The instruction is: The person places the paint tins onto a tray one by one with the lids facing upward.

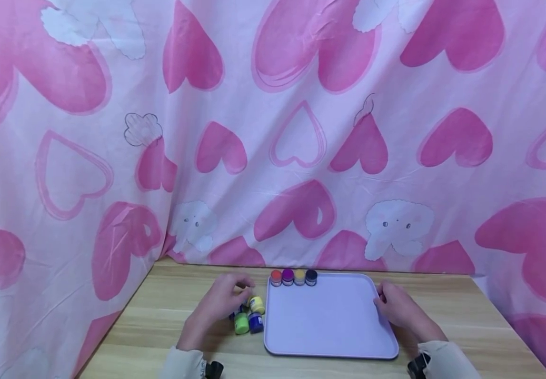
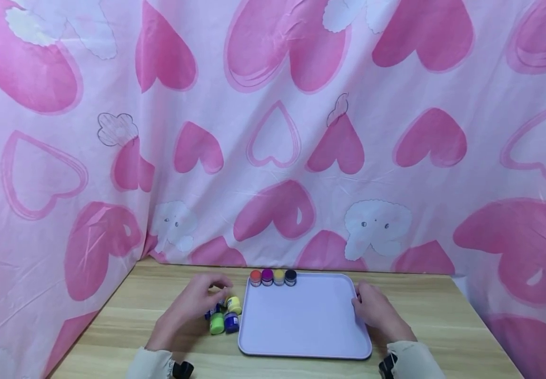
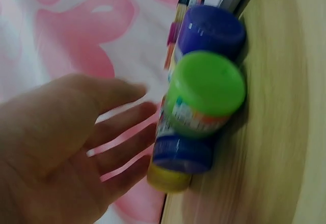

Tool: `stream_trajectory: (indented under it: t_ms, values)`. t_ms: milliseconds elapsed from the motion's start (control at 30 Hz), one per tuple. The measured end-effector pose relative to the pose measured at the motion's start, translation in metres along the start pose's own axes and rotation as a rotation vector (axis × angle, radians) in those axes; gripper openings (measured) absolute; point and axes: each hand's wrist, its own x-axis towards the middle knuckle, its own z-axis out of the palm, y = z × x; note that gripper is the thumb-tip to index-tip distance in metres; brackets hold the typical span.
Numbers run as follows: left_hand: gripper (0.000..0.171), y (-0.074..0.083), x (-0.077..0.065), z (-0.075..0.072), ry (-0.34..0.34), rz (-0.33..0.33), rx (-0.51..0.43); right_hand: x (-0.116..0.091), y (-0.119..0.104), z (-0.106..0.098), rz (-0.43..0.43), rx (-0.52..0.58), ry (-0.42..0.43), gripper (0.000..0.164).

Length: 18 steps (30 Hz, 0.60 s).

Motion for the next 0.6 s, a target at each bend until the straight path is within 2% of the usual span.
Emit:
stream_trajectory:
  t_ms: [100, 200, 600]
  values:
    - [0.010, -0.004, -0.002, -0.004, -0.055, 0.039, 0.010, -0.001, 0.000, 0.000, 0.004, 0.001, 0.003, 0.013]
    - [0.012, -0.006, -0.004, -0.007, -0.082, 0.024, 0.002, -0.001, 0.001, 0.000, -0.003, 0.001, 0.008, 0.013]
    - [0.034, -0.019, -0.014, -0.019, -0.099, -0.021, -0.016, -0.001, 0.001, 0.002, -0.004, -0.001, 0.013, 0.014]
